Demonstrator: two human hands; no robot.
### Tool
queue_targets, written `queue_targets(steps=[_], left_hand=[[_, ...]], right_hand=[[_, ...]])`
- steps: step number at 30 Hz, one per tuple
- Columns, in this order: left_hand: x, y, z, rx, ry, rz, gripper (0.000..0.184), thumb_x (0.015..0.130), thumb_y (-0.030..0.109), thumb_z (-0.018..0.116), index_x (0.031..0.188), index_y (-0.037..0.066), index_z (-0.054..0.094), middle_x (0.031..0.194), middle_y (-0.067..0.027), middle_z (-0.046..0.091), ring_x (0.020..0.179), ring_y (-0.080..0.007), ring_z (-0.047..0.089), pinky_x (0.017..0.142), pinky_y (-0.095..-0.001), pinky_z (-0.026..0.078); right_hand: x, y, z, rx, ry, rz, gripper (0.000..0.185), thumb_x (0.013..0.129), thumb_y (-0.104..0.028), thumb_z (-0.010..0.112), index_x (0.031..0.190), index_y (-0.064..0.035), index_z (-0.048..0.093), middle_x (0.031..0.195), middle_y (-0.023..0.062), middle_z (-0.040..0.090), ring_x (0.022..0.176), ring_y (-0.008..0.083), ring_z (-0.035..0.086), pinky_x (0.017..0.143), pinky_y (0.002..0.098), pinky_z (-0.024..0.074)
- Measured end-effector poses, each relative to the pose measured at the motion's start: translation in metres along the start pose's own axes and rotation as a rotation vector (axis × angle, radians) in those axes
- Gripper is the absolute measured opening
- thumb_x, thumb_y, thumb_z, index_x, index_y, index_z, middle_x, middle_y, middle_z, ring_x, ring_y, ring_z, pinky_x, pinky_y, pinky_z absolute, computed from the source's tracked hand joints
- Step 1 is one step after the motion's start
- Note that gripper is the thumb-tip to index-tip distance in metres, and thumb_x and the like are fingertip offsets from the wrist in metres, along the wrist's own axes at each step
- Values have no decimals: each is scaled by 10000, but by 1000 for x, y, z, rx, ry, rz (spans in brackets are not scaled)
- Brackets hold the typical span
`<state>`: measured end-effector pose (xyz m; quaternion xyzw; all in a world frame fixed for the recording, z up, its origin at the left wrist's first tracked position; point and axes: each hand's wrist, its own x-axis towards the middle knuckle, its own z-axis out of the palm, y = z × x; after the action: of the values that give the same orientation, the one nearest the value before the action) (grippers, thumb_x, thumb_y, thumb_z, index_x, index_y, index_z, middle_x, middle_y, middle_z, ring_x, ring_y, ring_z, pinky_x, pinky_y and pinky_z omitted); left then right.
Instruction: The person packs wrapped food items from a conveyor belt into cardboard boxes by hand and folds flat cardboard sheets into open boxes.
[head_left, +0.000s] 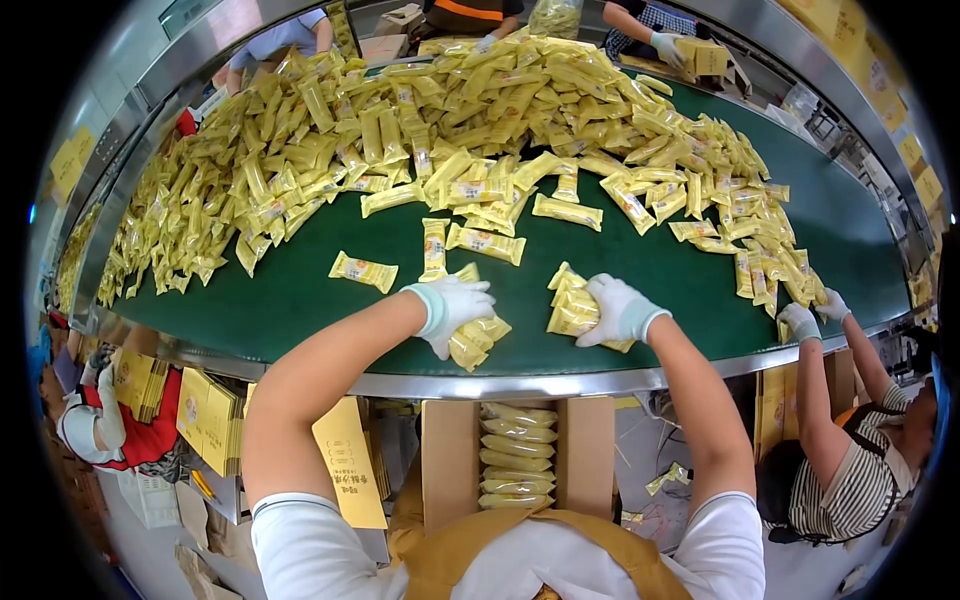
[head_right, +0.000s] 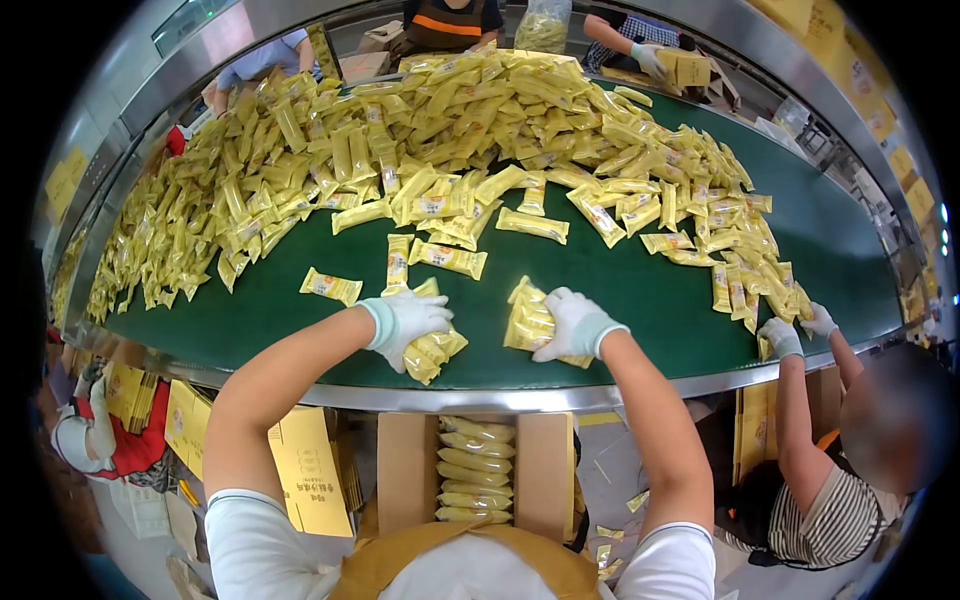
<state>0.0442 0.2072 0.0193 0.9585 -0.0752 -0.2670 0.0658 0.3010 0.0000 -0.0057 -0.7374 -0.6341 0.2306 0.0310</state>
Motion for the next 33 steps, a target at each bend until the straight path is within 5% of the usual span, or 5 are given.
queue_targets(steps=[3,11,22,29,33], left_hand=[[-11,10,13,20,50,-67,871,547,340,906,1326,145,569,1340,-146,550,1424,-369,383,1096,-474,386],[-30,34,28,-148,235,-213,949,546,486,892,1356,137,541,1331,-159,545,1298,-346,499,1064,-454,366],[-27,41,50,-103,359,-257,884,548,511,873,1284,136,557,1307,-145,544,1298,-306,492,1029,-481,355],[-19,52,70,-59,481,-441,896,633,600,809,1336,117,535,1307,-157,527,1312,-315,467,1055,-510,308],[-15,63,61,-220,522,-626,984,619,608,821,1374,73,486,1334,-170,518,1297,-326,469,1092,-491,309]], right_hand=[[2,-21,23,29,60,7,898,612,-557,849,1277,-8,602,1480,296,419,1254,465,502,1100,451,414],[-22,-53,27,-85,4,-43,876,611,-577,831,1274,-42,629,1525,290,379,1332,470,405,1139,492,317],[-33,-49,30,-82,86,-80,866,605,-627,801,1194,-9,661,1242,210,579,1059,374,527,973,420,447],[-35,-65,21,-199,240,-126,687,631,-433,845,1147,-33,630,1185,201,542,1112,380,540,983,449,460],[-33,-54,43,-194,296,-112,887,673,-415,813,1406,-49,472,1277,232,516,1152,404,540,1002,445,452]])
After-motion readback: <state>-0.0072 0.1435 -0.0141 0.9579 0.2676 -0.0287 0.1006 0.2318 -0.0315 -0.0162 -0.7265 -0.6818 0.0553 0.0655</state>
